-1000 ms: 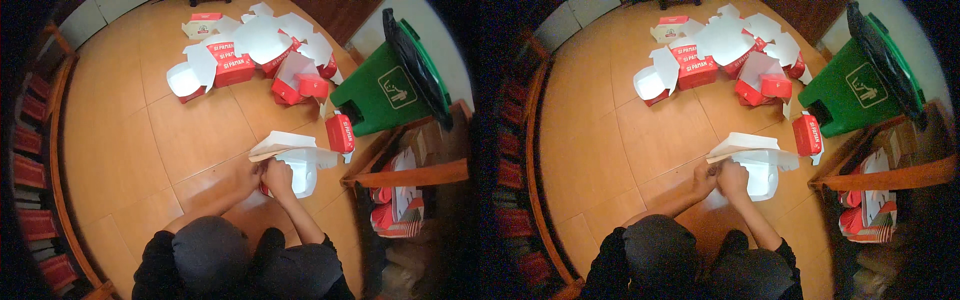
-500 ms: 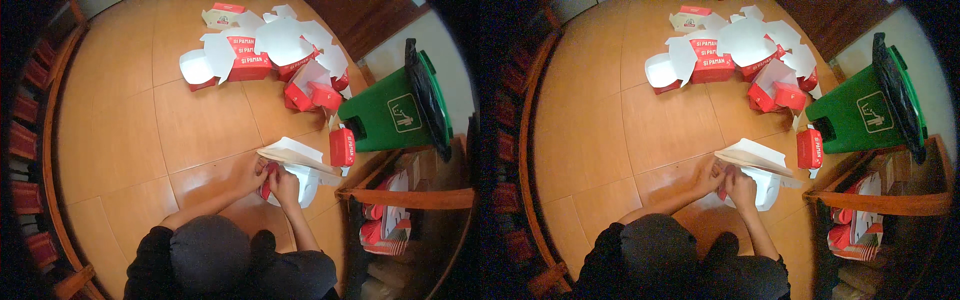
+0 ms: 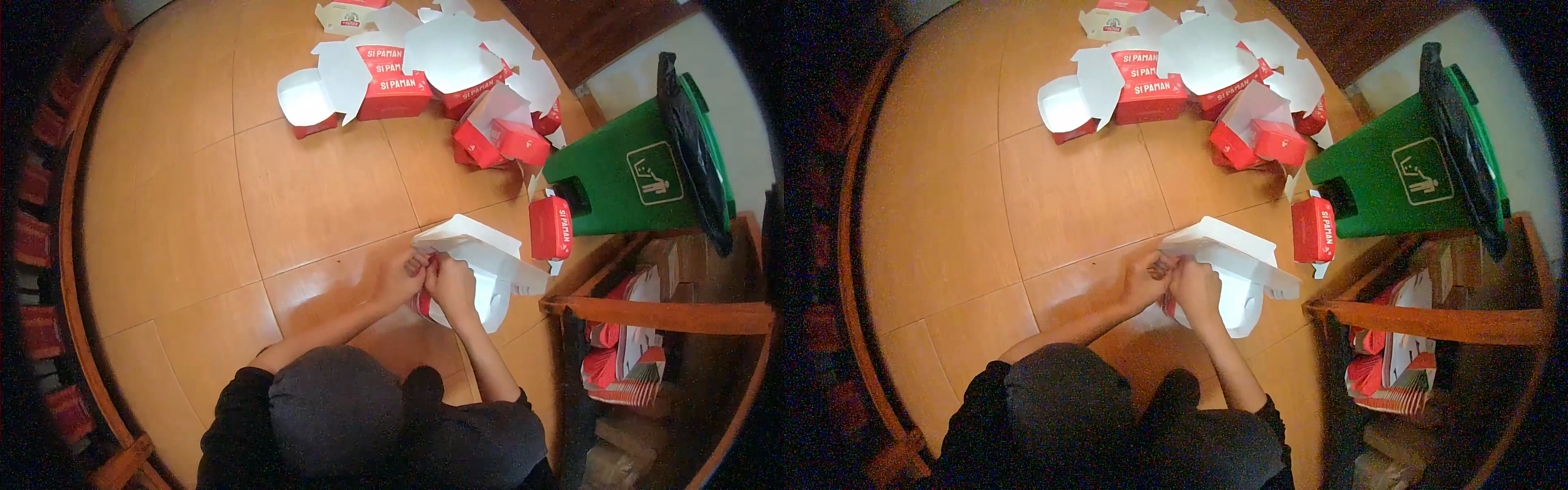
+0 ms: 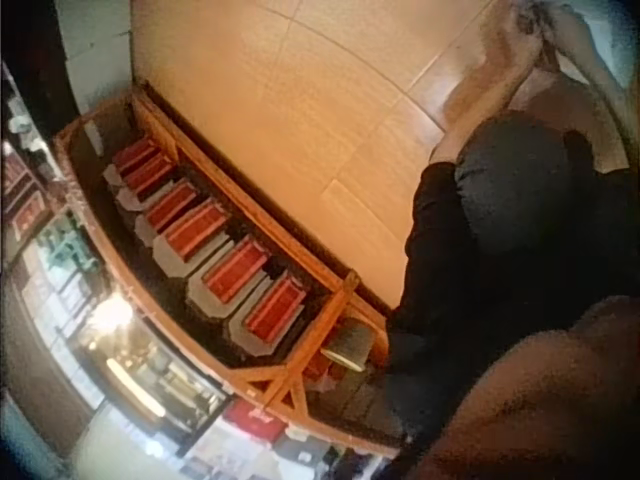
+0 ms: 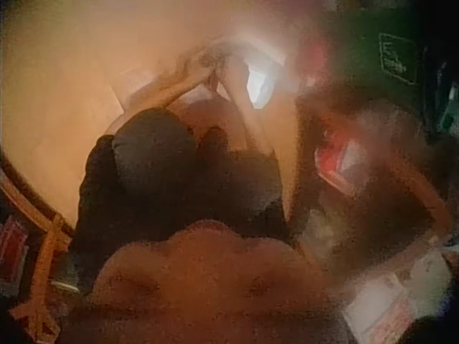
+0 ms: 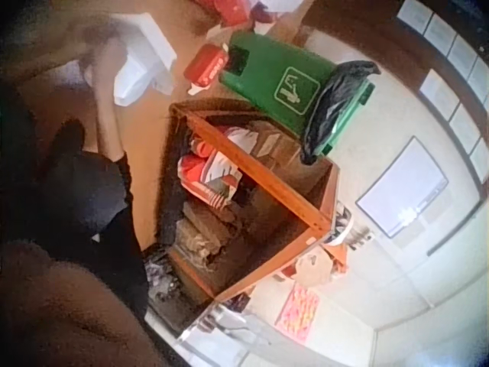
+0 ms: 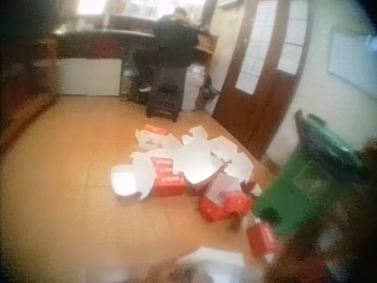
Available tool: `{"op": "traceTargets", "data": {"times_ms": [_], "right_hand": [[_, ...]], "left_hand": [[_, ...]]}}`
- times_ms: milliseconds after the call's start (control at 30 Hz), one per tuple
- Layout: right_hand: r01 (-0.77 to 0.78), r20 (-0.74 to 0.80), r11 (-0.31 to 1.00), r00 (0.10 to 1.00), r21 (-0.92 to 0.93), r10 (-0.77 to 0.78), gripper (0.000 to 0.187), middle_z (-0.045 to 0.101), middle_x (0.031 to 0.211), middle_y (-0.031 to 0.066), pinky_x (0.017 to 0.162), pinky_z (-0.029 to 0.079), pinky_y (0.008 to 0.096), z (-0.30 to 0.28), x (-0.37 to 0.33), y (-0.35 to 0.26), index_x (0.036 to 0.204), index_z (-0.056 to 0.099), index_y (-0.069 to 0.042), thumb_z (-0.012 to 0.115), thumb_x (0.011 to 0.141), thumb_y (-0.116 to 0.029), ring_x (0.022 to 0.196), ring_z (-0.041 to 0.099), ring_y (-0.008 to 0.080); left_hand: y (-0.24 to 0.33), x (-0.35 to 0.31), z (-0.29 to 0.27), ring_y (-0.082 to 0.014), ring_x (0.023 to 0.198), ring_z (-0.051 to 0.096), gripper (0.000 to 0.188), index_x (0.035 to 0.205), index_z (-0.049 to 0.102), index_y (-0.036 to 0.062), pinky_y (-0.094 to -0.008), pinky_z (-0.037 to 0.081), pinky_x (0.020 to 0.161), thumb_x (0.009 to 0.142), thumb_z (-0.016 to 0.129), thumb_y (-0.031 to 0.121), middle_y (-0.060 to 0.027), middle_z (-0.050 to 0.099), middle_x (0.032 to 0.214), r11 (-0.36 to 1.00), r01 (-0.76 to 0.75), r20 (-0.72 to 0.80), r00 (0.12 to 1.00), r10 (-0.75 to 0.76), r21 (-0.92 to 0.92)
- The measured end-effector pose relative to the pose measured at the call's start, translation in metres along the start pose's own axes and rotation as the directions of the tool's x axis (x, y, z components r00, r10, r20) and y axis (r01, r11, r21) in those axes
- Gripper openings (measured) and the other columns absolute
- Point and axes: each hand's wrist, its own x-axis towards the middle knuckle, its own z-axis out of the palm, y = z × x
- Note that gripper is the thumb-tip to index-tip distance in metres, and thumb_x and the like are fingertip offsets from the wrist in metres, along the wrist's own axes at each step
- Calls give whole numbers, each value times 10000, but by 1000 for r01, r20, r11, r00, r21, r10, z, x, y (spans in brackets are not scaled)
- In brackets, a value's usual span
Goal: The person assembles red and white food containers by hand. They start by organizing boxes on a counter, then move to the floor to fold the flat cardboard pieces into their final shape, lining them with paper and stacking them.
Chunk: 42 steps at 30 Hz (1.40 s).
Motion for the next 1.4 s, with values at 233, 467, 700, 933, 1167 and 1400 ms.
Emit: {"op": "traceTargets", "data": {"times_ms": [233,467,700,933,1167,1400], "right_hand": [[-59,131,975,991,212,32,319,661,862,307,750,523,551,2,-5,9,1023,640,8,459,985,-253,829,655,475],[-293,-448,953,844,77,296,323,637,1005,221,838,468,517,-31,-58,112,1046,623,-7,515,984,-304,939,600,421],[-465,-241,880,847,98,474,283,682,1010,205,709,530,534,-11,-47,132,1046,625,-66,462,995,-291,839,671,430],[-448,-259,887,848,113,462,231,692,916,192,660,537,524,-11,-40,141,922,641,-71,524,944,-269,739,671,424],[-350,73,680,913,644,401,307,650,651,125,582,526,402,-30,-75,213,962,662,-30,501,975,-291,614,673,274],[-259,97,108,668,960,738,641,659,778,153,491,532,282,-36,27,336,1338,492,-47,349,1010,-579,563,653,217]], "left_hand": [[13,-8,10,-195,920,607,214,1096,577,36,-326,498,833,889,612,-2,-119,607,977,997,-3,-42,999,0,-72],[59,-11,20,-335,1208,462,305,1257,502,24,-424,372,1044,958,518,84,-222,470,1233,919,-239,57,971,233,313],[59,6,23,-403,1228,461,335,1312,468,-7,-451,366,1065,982,413,19,-240,474,1269,922,-209,165,973,162,325],[57,8,20,-382,1252,460,345,1327,453,-29,-427,358,1075,990,387,7,-230,478,1296,904,-234,270,953,140,357],[53,14,12,-355,1241,466,345,1337,451,-29,-410,380,1048,1003,396,34,-218,474,1294,868,-273,339,932,132,414],[76,19,12,-237,935,533,346,1323,523,29,-344,465,817,982,493,81,-161,494,1104,788,-347,458,884,93,509]]}}
